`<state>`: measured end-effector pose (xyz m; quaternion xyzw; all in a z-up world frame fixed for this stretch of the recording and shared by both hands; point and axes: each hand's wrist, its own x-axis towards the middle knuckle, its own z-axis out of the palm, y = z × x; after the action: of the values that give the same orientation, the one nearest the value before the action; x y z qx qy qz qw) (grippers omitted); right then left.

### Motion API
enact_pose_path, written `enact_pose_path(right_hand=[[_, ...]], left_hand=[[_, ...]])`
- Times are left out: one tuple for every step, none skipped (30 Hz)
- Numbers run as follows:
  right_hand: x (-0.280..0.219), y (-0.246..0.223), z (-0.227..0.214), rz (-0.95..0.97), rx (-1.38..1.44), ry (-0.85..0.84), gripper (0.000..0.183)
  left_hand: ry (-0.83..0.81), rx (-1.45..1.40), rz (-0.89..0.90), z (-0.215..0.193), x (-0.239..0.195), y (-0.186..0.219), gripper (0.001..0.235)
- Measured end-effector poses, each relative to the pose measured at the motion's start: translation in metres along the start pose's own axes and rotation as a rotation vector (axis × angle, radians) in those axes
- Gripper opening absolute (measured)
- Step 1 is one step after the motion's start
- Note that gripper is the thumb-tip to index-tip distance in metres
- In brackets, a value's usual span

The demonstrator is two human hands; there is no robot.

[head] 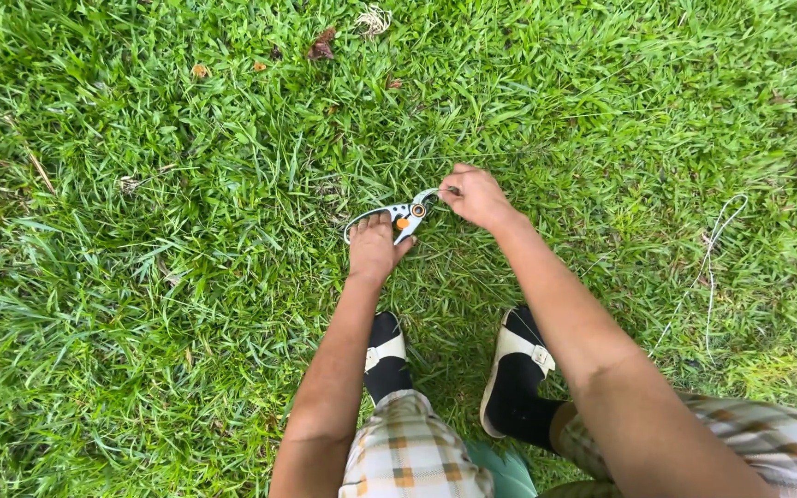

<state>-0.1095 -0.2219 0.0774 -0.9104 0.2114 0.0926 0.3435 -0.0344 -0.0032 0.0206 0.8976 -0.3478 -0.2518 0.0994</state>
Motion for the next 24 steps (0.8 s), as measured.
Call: enact_pose_path(right_hand=[[-0.001, -0.001, 0.000, 0.003, 0.001, 0.001, 0.009], [-0.001, -0.002, 0.001, -0.021, 0.006, 0.011, 0.010], [-0.001, -0.003, 0.002, -0.045, 0.011, 0.022, 0.010], [0.001, -0.004, 0.003, -0.047, 0.012, 0.022, 0.010], [0.002, -0.004, 0.004, -0.048, 0.021, 0.027, 0.010], [0.004, -0.004, 0.005, -0.048, 0.028, 0.031, 0.010], [0.005, -0.004, 0.006, -0.048, 0.028, 0.032, 0.010], [0.005, -0.003, 0.007, -0.045, 0.031, 0.032, 0.009], [0.005, -0.002, 0.008, -0.041, 0.034, 0.032, 0.008], [0.006, -0.003, 0.007, -0.042, 0.033, 0.032, 0.008], [0.006, -0.003, 0.006, -0.041, 0.040, 0.039, 0.008], [0.006, -0.004, 0.007, -0.039, 0.049, 0.044, 0.007], [0.006, -0.008, 0.004, -0.040, 0.050, 0.042, 0.007], [0.007, -0.011, 0.001, -0.015, 0.063, 0.047, 0.006], [0.008, -0.015, -0.002, 0.009, 0.076, 0.052, 0.005], [0.012, -0.009, -0.002, 0.012, 0.076, 0.052, 0.005], [0.016, -0.003, -0.001, 0.054, 0.108, 0.101, 0.006], [0.021, 0.002, -0.001, 0.094, 0.140, 0.150, 0.007], [0.024, 0.008, -0.004, 0.096, 0.139, 0.151, 0.007], [0.027, 0.014, -0.007, 0.095, 0.070, 0.201, 0.019], [0.030, 0.020, -0.011, 0.093, 0.000, 0.251, 0.035], [0.022, 0.001, -0.022, 0.098, 0.001, 0.254, 0.035], [0.014, -0.017, -0.032, 0.169, -0.115, 0.132, 0.049], [0.009, -0.037, -0.043, 0.234, -0.231, 0.008, 0.064]], left_hand=[[-0.002, 0.001, 0.002, -0.002, -0.002, 0.001, 0.080], [0.035, -0.014, -0.001, -0.004, -0.004, 0.001, 0.077], [0.071, -0.029, -0.004, -0.006, -0.007, 0.001, 0.075], [0.073, -0.027, -0.004, -0.013, -0.010, 0.005, 0.075], [0.082, 0.015, -0.003, -0.020, -0.014, 0.008, 0.077], [0.091, 0.057, -0.001, -0.026, -0.018, 0.012, 0.080], [0.092, 0.057, -0.002, -0.026, -0.018, 0.013, 0.080], [0.125, 0.078, 0.006, -0.026, -0.018, 0.014, 0.080], [0.158, 0.099, 0.015, -0.025, -0.019, 0.015, 0.081], [0.159, 0.098, 0.014, -0.020, -0.016, 0.013, 0.081], [0.130, 0.077, 0.007, -0.014, -0.013, 0.010, 0.079], [0.099, 0.056, -0.001, -0.009, -0.011, 0.007, 0.077], [0.098, 0.056, -0.003, -0.003, -0.010, 0.004, 0.077], [0.126, 0.050, 0.008, 0.001, -0.008, 0.001, 0.076], [0.155, 0.044, 0.020, 0.006, -0.006, -0.001, 0.074], [0.152, 0.044, 0.021, 0.003, -0.007, -0.001, 0.074], [0.145, 0.030, 0.022, 0.000, -0.008, -0.001, 0.075], [0.139, 0.015, 0.021, -0.003, -0.008, -0.001, 0.075], [0.138, 0.015, 0.023, -0.014, -0.012, 0.000, 0.075], [0.169, 0.031, 0.010, -0.025, -0.015, 0.001, 0.080], [0.199, 0.047, -0.002, -0.036, -0.018, 0.003, 0.086], [0.197, 0.048, 0.003, -0.043, -0.022, 0.003, 0.086], [0.146, 0.031, -0.042, -0.050, -0.025, 0.003, 0.090], [0.099, 0.015, -0.092, -0.058, -0.029, 0.002, 0.095]])
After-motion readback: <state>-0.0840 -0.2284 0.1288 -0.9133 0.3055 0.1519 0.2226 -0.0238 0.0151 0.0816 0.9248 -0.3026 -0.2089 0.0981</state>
